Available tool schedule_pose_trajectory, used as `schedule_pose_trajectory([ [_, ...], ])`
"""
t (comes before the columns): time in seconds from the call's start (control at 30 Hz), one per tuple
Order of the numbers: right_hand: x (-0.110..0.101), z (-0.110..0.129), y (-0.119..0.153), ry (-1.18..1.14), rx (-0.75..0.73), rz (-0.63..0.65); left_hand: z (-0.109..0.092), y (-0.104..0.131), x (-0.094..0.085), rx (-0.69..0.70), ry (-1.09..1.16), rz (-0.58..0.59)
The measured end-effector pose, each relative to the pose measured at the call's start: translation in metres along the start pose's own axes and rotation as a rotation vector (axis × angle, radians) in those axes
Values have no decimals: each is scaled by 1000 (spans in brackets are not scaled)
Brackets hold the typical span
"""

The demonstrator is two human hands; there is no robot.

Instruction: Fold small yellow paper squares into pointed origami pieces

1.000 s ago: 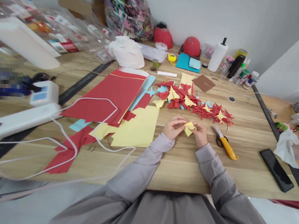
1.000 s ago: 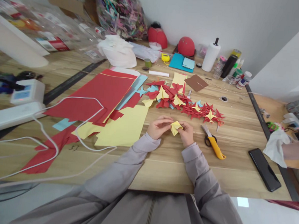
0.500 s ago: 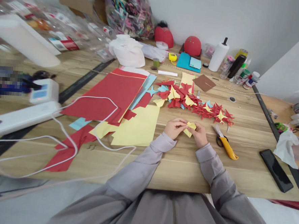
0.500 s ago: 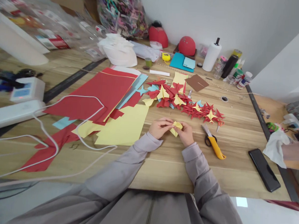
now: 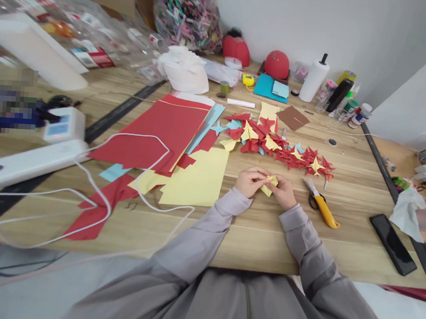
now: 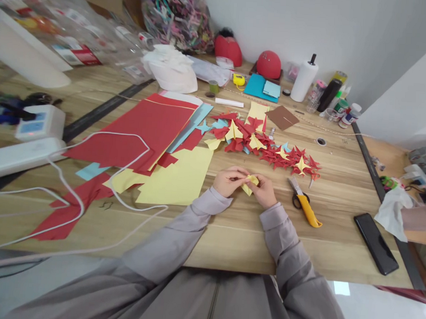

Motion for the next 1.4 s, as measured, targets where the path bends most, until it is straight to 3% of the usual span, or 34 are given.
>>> schedule_pose_trajectory([
  [0.37, 7, 11, 1, 84, -108, 51, -1, -1, 2, -67, 88, 25],
  [1.1, 8, 11, 1, 86, -91, 50, -9, 1, -6, -78, 121, -93],
  [1.4, 4, 9, 1, 71, -46, 21, -8, 0, -6, -108, 192, -80],
])
Point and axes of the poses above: each hand's wrist, its own y-axis away from the middle knuckle, its own x-axis out of the palm, z = x × y, the point moved 9 cm from there along -y, towards the middle knuckle, and after that the axes turned 5 degrees about -z, right-handed, at the moved point
